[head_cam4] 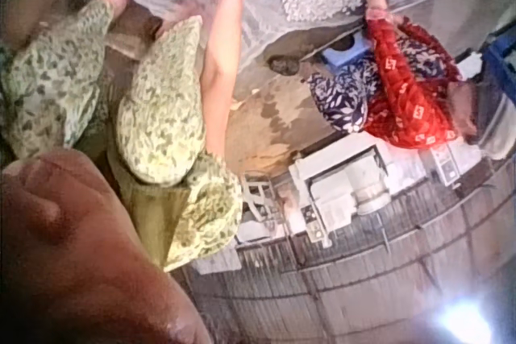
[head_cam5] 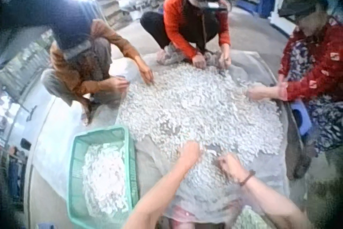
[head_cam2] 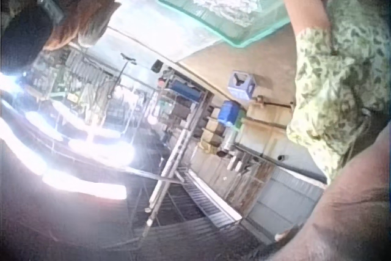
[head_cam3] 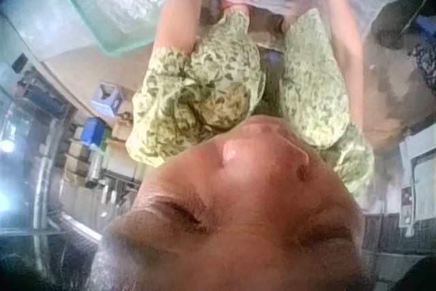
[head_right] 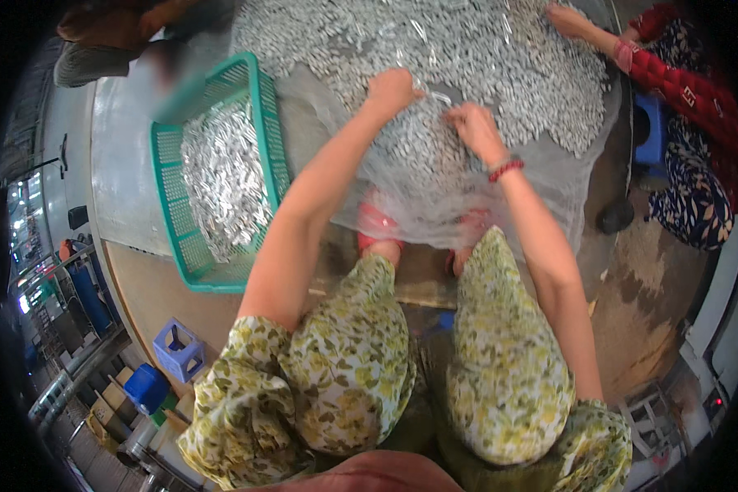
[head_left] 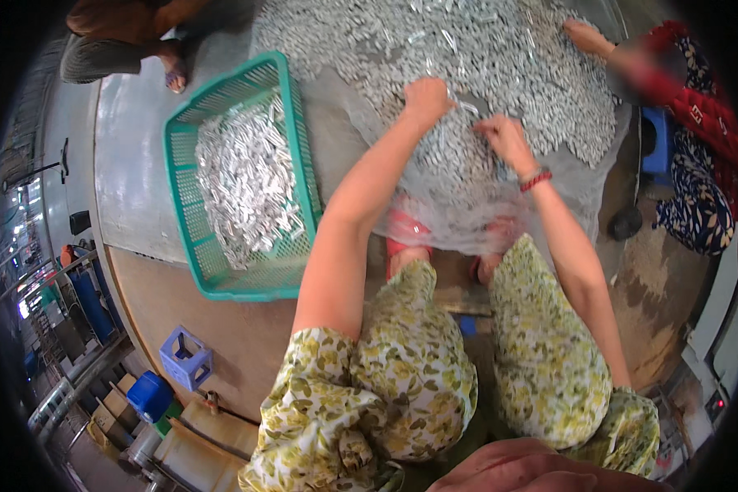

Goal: The person sits on the floor and sorts small white items from a large pile on a plastic sheet into a green basket. The hands repeatedly pick up handfuls of items and place them into the basket while other workers sort nearby.

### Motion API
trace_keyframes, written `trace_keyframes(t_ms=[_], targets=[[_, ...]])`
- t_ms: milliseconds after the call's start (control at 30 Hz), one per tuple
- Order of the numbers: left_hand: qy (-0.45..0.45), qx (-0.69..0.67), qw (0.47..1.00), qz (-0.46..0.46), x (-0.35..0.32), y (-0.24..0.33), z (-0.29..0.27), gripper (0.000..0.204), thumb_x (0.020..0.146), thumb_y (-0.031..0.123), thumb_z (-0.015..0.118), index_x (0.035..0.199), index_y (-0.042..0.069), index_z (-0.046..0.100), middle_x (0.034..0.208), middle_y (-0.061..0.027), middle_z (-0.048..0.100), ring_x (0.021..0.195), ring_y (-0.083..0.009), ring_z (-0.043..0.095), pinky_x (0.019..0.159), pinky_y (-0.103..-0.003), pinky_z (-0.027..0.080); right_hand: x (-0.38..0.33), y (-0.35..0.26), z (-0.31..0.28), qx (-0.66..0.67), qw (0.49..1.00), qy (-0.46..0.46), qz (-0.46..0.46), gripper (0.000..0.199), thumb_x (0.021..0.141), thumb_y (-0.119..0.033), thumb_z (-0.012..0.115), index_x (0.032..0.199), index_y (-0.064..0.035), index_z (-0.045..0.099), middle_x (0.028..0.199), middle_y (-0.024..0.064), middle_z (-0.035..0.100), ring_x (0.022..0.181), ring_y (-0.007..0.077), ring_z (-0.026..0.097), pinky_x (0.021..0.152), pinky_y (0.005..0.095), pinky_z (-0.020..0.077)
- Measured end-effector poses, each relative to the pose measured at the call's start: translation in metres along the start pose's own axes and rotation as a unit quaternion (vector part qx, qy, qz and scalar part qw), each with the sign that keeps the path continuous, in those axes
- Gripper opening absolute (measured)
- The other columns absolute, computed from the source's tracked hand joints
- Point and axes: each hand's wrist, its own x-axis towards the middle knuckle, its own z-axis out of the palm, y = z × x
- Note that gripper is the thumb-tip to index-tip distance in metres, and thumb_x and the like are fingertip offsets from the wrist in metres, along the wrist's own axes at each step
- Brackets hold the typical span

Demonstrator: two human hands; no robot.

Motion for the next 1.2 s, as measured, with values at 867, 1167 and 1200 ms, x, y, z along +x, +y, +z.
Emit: trace_keyframes(t_ms=[867,1167,1200], targets=[[-0.039,0.022,0.999,0.006,-0.089,0.005,-0.022,0.047,0.072,0.045,0.067,0.083,-0.001,0.062,0.075,-0.0192,0.064,0.078,-0.0330,0.064,0.068,-0.044,0.050,-0.050,-0.032,-0.012,0.820,0.527,0.025,0.221,0.031,0.090,-0.021,0.055,0.115,-0.0022,0.052,0.094,0.0055,0.058,0.079,0.0151,0.054,0.064,0.0259,0.0465],[0.005,-0.039,0.997,0.065,-0.086,-0.010,0.021,0.030,0.080,0.028,0.060,0.076,-0.002,0.059,0.072,-0.0214,0.063,0.071,-0.0375,0.063,0.064,-0.046,0.050,-0.060,-0.046,-0.025,0.736,0.604,0.007,0.307,0.023,0.090,-0.019,0.053,0.106,-0.0019,0.055,0.075,0.0009,0.053,0.065,0.0115,0.050,0.054,0.0226,0.0406],[0.016,-0.065,0.996,0.055,-0.084,-0.013,0.018,0.029,0.080,0.027,0.059,0.077,-0.002,0.058,0.073,-0.0225,0.062,0.070,-0.0387,0.062,0.064,-0.047,0.049,-0.061,-0.048,-0.023,0.734,0.600,0.021,0.318,0.022,0.090,-0.017,0.052,0.105,-0.0012,0.055,0.071,0.0001,0.050,0.061,0.0104,0.047,0.051,0.0212,0.0385]])
